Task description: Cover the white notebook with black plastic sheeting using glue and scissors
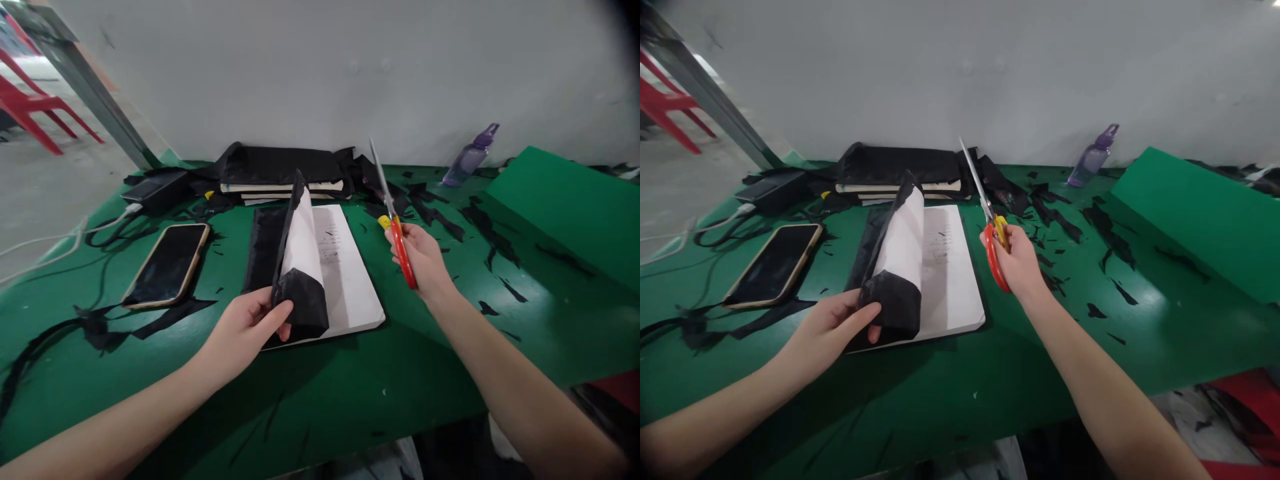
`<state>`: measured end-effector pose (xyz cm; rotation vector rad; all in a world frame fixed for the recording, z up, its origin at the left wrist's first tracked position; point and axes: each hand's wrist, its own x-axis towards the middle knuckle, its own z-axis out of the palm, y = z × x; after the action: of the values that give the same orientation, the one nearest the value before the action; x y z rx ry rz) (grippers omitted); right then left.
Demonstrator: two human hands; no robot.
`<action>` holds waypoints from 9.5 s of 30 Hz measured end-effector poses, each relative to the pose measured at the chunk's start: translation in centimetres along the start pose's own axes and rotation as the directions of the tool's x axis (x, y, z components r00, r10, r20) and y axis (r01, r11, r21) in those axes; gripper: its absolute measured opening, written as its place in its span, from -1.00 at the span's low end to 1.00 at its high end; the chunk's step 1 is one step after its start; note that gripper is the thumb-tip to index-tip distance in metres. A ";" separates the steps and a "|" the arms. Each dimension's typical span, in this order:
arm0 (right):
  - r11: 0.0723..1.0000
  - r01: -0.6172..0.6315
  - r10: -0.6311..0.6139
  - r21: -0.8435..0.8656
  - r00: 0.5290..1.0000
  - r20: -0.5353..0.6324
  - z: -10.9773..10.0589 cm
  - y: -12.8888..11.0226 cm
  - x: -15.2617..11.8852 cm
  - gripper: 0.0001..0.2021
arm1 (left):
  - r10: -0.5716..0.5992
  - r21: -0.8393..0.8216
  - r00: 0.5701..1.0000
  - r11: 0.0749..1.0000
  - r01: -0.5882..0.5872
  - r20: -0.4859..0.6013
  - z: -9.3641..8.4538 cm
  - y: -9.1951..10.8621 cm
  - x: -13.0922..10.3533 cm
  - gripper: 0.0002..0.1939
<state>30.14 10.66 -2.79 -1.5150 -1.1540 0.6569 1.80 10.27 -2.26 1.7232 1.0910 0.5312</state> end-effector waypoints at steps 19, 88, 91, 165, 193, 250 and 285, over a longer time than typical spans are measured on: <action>0.861 0.383 -0.290 -0.336 0.911 0.294 0.2 0.0 -1.1 -0.55 | -0.034 -0.052 0.990 0.998 0.027 -0.135 0.1 -0.4 -0.3 -0.80; 0.693 0.626 -0.351 -0.357 0.726 0.592 -1.6 0.0 -0.8 -0.50 | -0.004 0.082 0.992 0.997 0.014 -0.124 0.1 -1.1 -0.3 -0.76; 0.694 0.630 -0.360 -0.349 0.723 0.590 -1.7 -0.1 -0.8 -0.51 | -0.009 0.055 0.993 0.998 0.015 -0.122 0.2 -1.2 -0.3 -0.76; 0.464 0.745 -0.584 -0.479 0.664 0.467 -0.3 -0.7 -1.2 -0.60 | 0.044 0.137 0.992 0.990 -0.028 -0.117 0.4 -0.7 -0.6 -0.75; 0.476 0.755 -0.551 -0.452 0.656 0.516 -0.1 -0.1 -1.3 -0.65 | 0.053 0.186 0.990 0.982 -0.028 -0.132 0.4 -0.7 -0.4 -0.73; 0.805 -0.016 -0.033 -0.593 0.997 -0.073 -1.8 2.5 0.9 -0.47 | 0.031 -0.186 0.989 0.981 -0.058 -0.145 0.3 -1.0 -0.6 -0.83; 0.298 0.073 -0.124 -0.952 0.992 0.037 -1.5 2.7 0.2 -0.51 | 0.011 -0.093 0.992 0.995 -0.023 -0.126 0.3 -0.7 -0.6 -0.83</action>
<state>32.44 10.36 -4.92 -2.3979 -1.7312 -0.3288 1.42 9.74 -2.92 1.6353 1.1223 0.6988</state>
